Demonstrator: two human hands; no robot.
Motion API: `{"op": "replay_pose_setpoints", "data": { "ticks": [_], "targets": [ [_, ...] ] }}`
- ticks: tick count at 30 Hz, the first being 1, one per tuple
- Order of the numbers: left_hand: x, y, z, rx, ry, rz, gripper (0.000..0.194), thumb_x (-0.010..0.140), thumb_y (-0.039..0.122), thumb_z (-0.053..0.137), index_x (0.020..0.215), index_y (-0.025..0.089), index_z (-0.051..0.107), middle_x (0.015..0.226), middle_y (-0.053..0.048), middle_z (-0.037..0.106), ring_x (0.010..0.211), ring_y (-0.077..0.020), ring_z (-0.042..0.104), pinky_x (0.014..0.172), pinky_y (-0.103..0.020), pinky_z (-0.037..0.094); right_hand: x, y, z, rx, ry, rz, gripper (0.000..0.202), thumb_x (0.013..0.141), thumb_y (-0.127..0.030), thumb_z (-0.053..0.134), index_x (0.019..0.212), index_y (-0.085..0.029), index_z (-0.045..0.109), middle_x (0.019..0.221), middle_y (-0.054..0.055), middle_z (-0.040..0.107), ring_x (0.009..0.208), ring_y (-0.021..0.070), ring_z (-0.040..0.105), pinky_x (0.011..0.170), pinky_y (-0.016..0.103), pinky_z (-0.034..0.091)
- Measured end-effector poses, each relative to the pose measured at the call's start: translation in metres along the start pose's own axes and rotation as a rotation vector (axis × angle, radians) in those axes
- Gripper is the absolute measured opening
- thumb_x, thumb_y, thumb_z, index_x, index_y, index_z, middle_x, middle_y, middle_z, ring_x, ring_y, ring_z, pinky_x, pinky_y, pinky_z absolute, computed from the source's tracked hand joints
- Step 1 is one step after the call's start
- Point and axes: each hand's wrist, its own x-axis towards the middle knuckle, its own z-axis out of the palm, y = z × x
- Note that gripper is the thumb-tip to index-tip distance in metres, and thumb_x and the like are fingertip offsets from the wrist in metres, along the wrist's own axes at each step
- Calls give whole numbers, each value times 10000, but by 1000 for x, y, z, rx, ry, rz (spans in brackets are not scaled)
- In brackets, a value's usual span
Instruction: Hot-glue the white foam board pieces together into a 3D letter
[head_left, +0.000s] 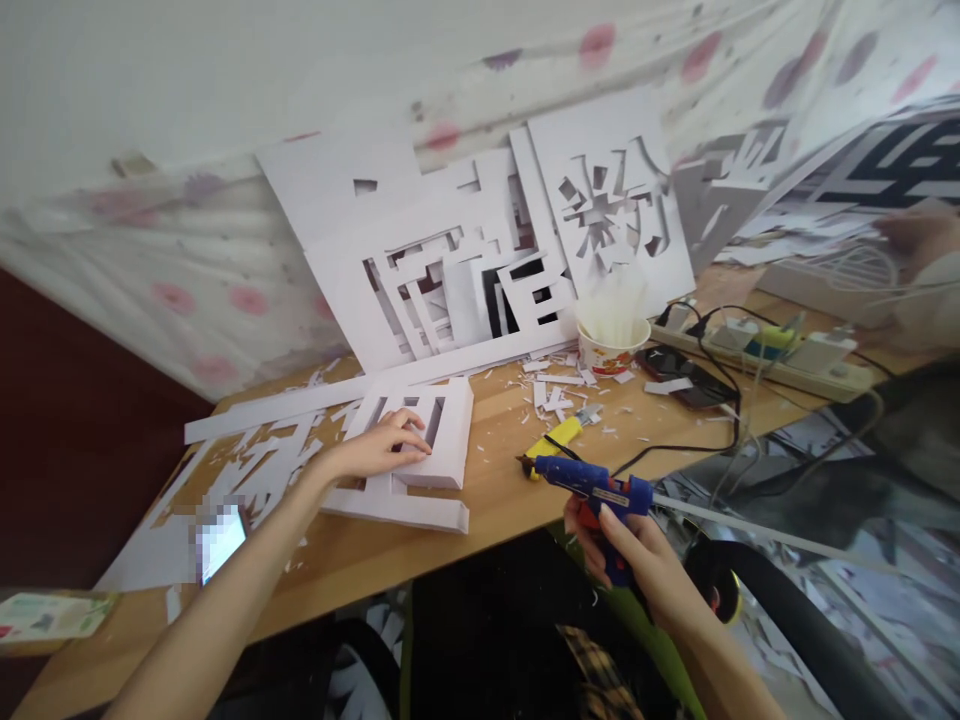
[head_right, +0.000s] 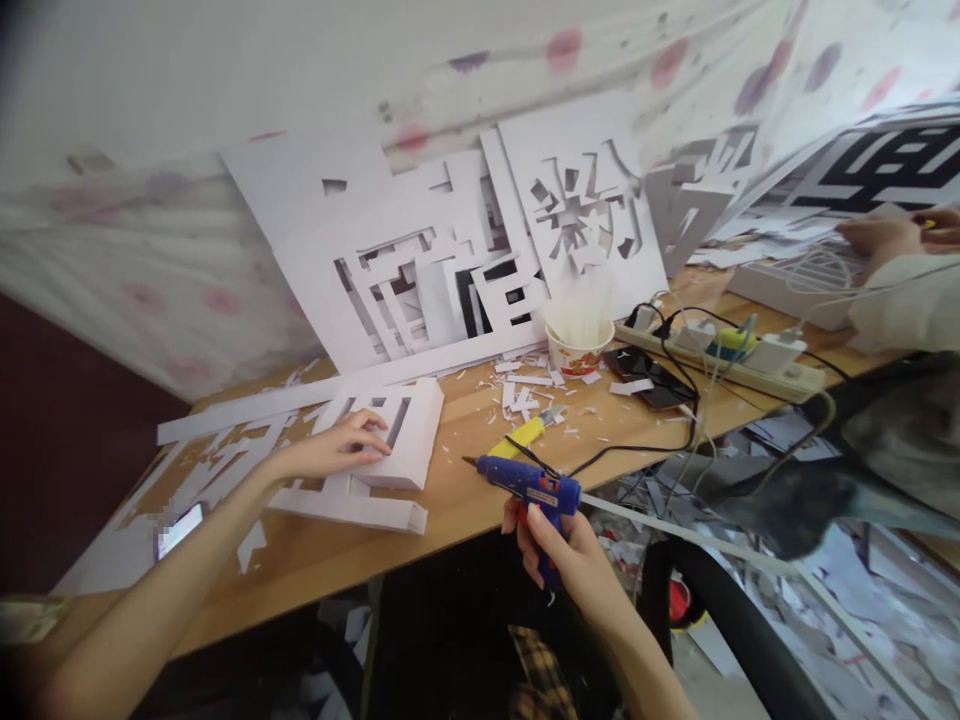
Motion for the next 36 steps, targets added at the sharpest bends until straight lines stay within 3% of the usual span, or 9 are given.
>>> {"op": "replay_pose_setpoints", "data": {
  "ticks": [3,6,10,14,19,23,28,32,36],
  "targets": [
    [10,14,-1,-68,156,-80,421,931,535,429,920,217,705,1127,-82,665,1053,-222,597,968,-329,455,-1,4,0,20,5,0,490,835,-641,707,870,-154,670,687,12,570,464,66,410,404,204,353],
    [26,28,-3,-56,250,-265,422,921,540,404,841,202,642,877,-67,709,776,-211,626,723,-311,473,0,5,-1,14,8,3,457,861,-612,697,864,-156,666,686,6,558,480,67,414,412,196,354],
    [53,49,-8,175,123,-441,574,890,678,381,700,190,615,752,-97,711,635,-223,622,603,-319,418,5,8,-4,-36,-34,-4,491,849,-645,688,899,-158,659,704,12,587,463,68,416,398,201,363],
    [70,67,-12,377,-7,-475,621,814,730,469,865,162,716,889,-160,755,778,-291,689,678,-338,465,15,11,-7,-140,-60,-16,487,859,-654,665,916,-171,679,754,33,641,446,69,429,396,210,361],
    [76,73,-14,422,-68,-500,584,821,641,506,1009,144,748,1026,-211,757,929,-347,701,767,-370,494,35,3,-8,-317,-84,-133,351,831,-574,728,802,-225,703,564,-19,522,508,140,462,452,244,393],
    [76,74,-22,416,-90,-481,591,873,613,433,966,137,770,1062,-216,757,983,-349,690,806,-372,494,50,-16,-5,-473,-180,-260,309,800,-523,760,762,-226,683,702,18,628,648,181,540,590,290,467],
    [69,81,-46,373,-67,-431,652,907,592,343,1030,103,757,1151,-223,730,996,-335,681,794,-363,489,63,-50,-1,-567,-292,-334,276,781,-515,783,794,-253,696,714,13,628,670,200,551,632,310,458],
    [59,88,-63,294,-85,-393,674,914,583,304,872,83,754,857,-191,739,727,-266,660,709,-364,482,75,-94,8,-663,-389,-422,317,792,-561,769,790,-250,709,665,4,596,613,182,519,589,294,412],
    [51,85,-68,171,-76,-336,624,913,541,307,746,103,720,640,-133,650,580,-216,574,685,-373,484,87,-140,31,-885,-589,-462,473,796,-655,729,680,-209,623,599,-16,536,539,132,436,513,264,312]
  ]
}}
